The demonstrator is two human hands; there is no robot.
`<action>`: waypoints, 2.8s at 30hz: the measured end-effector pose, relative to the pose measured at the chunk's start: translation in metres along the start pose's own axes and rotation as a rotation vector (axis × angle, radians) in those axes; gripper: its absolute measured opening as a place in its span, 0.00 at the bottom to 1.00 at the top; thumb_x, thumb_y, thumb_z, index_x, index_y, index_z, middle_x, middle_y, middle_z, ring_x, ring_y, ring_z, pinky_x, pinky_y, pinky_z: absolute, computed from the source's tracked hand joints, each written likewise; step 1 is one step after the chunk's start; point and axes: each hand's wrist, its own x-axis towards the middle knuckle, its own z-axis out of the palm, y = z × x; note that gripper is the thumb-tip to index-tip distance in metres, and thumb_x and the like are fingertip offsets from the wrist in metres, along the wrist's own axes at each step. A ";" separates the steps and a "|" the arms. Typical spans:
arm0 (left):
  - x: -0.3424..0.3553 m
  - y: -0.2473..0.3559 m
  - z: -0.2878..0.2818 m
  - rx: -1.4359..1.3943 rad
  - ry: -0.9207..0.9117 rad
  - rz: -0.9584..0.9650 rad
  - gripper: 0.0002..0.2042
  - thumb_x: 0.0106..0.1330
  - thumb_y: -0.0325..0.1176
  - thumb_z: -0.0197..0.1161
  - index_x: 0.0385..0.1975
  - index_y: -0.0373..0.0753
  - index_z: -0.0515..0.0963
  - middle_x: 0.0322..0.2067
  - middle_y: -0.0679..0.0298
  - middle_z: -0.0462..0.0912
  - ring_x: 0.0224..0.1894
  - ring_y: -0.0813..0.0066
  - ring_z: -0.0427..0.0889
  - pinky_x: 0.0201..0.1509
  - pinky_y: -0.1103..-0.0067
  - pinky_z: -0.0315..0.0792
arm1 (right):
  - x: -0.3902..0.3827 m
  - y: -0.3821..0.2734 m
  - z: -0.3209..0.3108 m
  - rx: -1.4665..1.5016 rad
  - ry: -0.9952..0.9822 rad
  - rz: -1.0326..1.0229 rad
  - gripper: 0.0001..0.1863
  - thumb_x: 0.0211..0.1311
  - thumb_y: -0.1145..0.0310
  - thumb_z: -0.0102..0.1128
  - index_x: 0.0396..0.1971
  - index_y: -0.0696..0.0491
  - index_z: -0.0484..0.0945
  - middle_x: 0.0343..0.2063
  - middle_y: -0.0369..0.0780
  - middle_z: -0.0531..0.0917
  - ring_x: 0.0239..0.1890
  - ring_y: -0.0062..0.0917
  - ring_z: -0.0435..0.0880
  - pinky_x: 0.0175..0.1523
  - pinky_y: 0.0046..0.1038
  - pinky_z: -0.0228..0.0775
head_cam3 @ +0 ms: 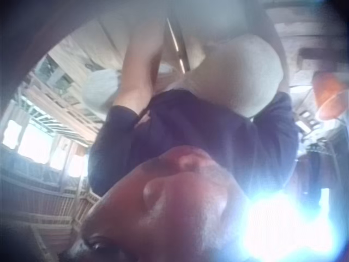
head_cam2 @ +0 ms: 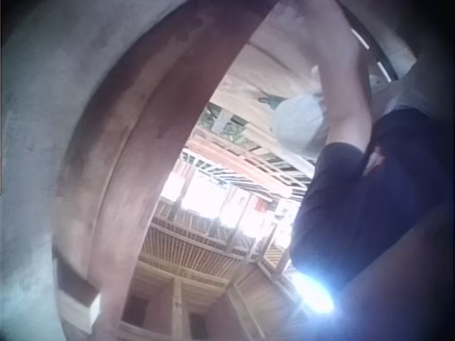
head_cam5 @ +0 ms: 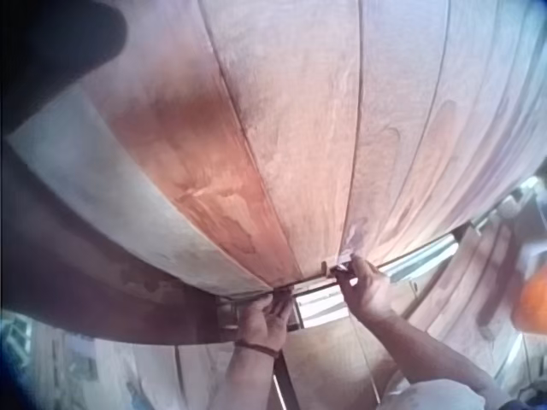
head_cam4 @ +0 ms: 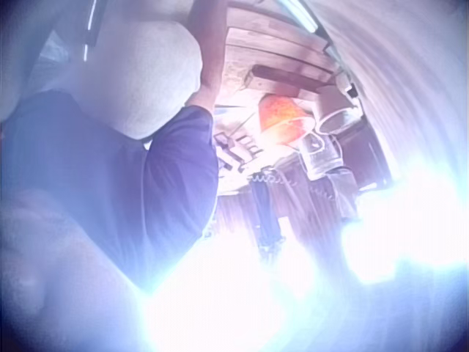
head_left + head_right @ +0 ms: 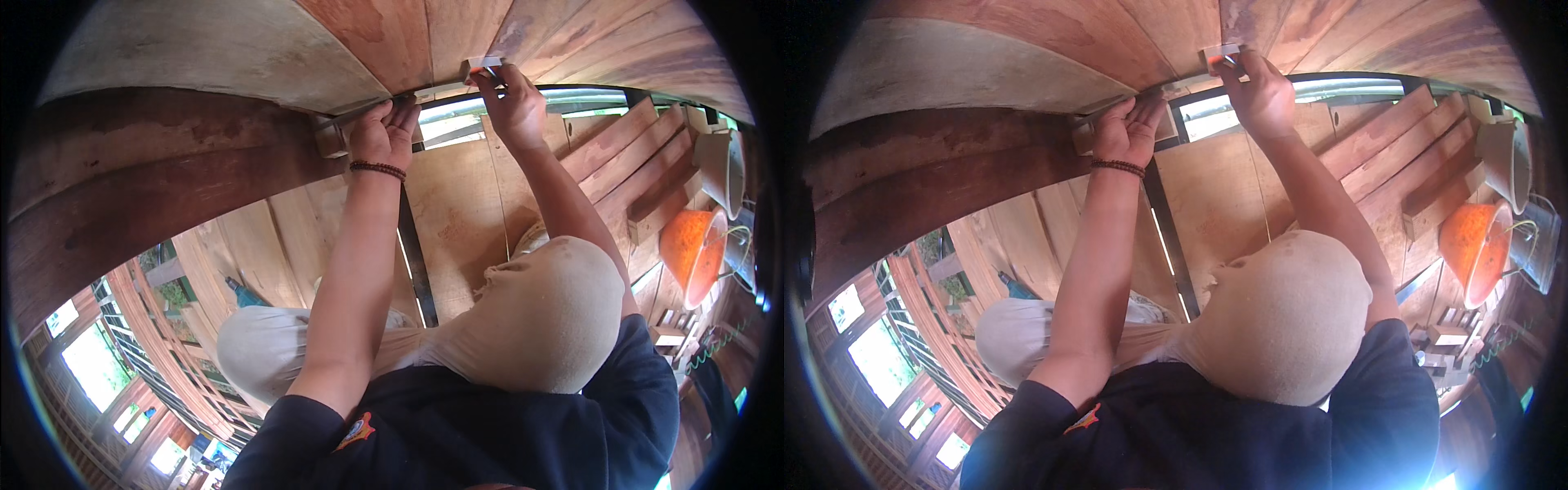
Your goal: The person measures and marks wooden planks using a ruler and pencil, then fits them into a curved wooden wall structure. They repeatedly check alignment and make adjustments to ensure a snug fit.
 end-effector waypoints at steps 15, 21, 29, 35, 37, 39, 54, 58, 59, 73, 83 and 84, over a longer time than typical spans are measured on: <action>0.001 -0.005 -0.005 -0.145 -0.037 -0.026 0.22 0.71 0.23 0.46 0.62 0.19 0.59 0.65 0.36 0.66 0.70 0.39 0.65 0.75 0.50 0.64 | -0.014 -0.002 -0.006 0.109 -0.053 0.307 0.19 0.61 0.61 0.71 0.44 0.56 0.75 0.33 0.44 0.87 0.29 0.31 0.87 0.36 0.31 0.78; 0.008 0.003 -0.009 -0.247 -0.090 -0.133 0.26 0.74 0.24 0.41 0.69 0.18 0.50 0.70 0.35 0.57 0.73 0.39 0.59 0.78 0.50 0.58 | -0.070 0.027 0.019 0.437 -0.337 0.484 0.14 0.71 0.62 0.55 0.44 0.58 0.73 0.32 0.51 0.83 0.35 0.42 0.84 0.43 0.40 0.74; 0.012 0.011 -0.015 -0.347 -0.111 -0.211 0.29 0.72 0.21 0.38 0.71 0.18 0.43 0.73 0.35 0.51 0.75 0.36 0.53 0.79 0.48 0.53 | -0.067 -0.024 0.049 0.522 -0.531 0.866 0.13 0.74 0.62 0.56 0.46 0.56 0.80 0.23 0.33 0.77 0.23 0.15 0.72 0.27 0.22 0.63; 0.014 0.013 -0.020 -0.314 -0.172 -0.153 0.29 0.70 0.20 0.39 0.71 0.18 0.45 0.72 0.35 0.52 0.75 0.38 0.52 0.79 0.49 0.53 | -0.051 -0.041 0.054 0.723 -0.597 0.944 0.14 0.74 0.65 0.53 0.45 0.61 0.80 0.21 0.38 0.79 0.19 0.20 0.76 0.23 0.24 0.65; 0.010 0.010 -0.015 -0.262 -0.148 -0.111 0.29 0.67 0.19 0.44 0.67 0.14 0.48 0.68 0.33 0.58 0.72 0.36 0.59 0.77 0.49 0.60 | -0.056 -0.027 0.067 0.666 -0.568 0.872 0.13 0.74 0.66 0.53 0.45 0.61 0.80 0.23 0.38 0.80 0.19 0.19 0.75 0.22 0.23 0.64; 0.008 0.010 -0.013 -0.248 -0.148 -0.121 0.28 0.66 0.18 0.44 0.66 0.14 0.49 0.68 0.33 0.58 0.72 0.36 0.59 0.77 0.50 0.60 | -0.063 -0.018 0.076 0.658 -0.539 0.811 0.13 0.73 0.66 0.54 0.45 0.60 0.80 0.24 0.38 0.81 0.19 0.18 0.74 0.22 0.23 0.63; 0.036 0.001 -0.044 -0.255 -0.317 -0.149 0.20 0.64 0.18 0.45 0.55 0.12 0.64 0.58 0.33 0.74 0.64 0.39 0.74 0.72 0.56 0.71 | -0.053 -0.027 0.074 0.745 -0.497 0.942 0.11 0.72 0.68 0.56 0.42 0.61 0.80 0.27 0.38 0.81 0.19 0.16 0.71 0.23 0.21 0.61; 0.040 -0.001 -0.049 -0.272 -0.268 -0.141 0.21 0.63 0.18 0.45 0.55 0.12 0.64 0.58 0.32 0.73 0.64 0.38 0.73 0.72 0.55 0.71 | -0.054 -0.021 0.080 0.787 -0.493 0.958 0.11 0.71 0.69 0.56 0.42 0.62 0.80 0.27 0.38 0.81 0.20 0.16 0.72 0.23 0.21 0.61; 0.040 -0.001 -0.050 -0.266 -0.275 -0.131 0.21 0.63 0.18 0.45 0.55 0.12 0.64 0.58 0.32 0.73 0.64 0.38 0.73 0.72 0.55 0.71 | -0.055 -0.020 0.080 0.810 -0.493 0.972 0.11 0.71 0.69 0.56 0.42 0.62 0.80 0.27 0.38 0.81 0.20 0.17 0.72 0.23 0.22 0.61; 0.034 0.005 -0.047 -0.277 -0.300 -0.183 0.23 0.62 0.18 0.43 0.57 0.08 0.61 0.60 0.27 0.70 0.64 0.35 0.72 0.72 0.55 0.70 | -0.056 -0.018 0.092 0.751 -0.437 0.973 0.12 0.68 0.67 0.56 0.33 0.60 0.83 0.23 0.40 0.81 0.22 0.22 0.76 0.24 0.29 0.66; 0.029 0.002 -0.040 -0.261 -0.265 -0.132 0.24 0.62 0.17 0.44 0.58 0.08 0.60 0.61 0.28 0.68 0.66 0.35 0.69 0.74 0.54 0.67 | -0.052 -0.023 0.079 0.621 -0.440 0.835 0.15 0.70 0.66 0.50 0.33 0.62 0.81 0.22 0.42 0.81 0.23 0.26 0.79 0.26 0.33 0.69; 0.028 0.001 -0.043 -0.257 -0.280 -0.135 0.24 0.62 0.17 0.44 0.58 0.08 0.59 0.61 0.28 0.68 0.67 0.35 0.69 0.75 0.54 0.67 | -0.054 -0.022 0.079 0.607 -0.456 0.832 0.15 0.70 0.66 0.50 0.33 0.62 0.81 0.22 0.43 0.81 0.23 0.27 0.80 0.27 0.33 0.69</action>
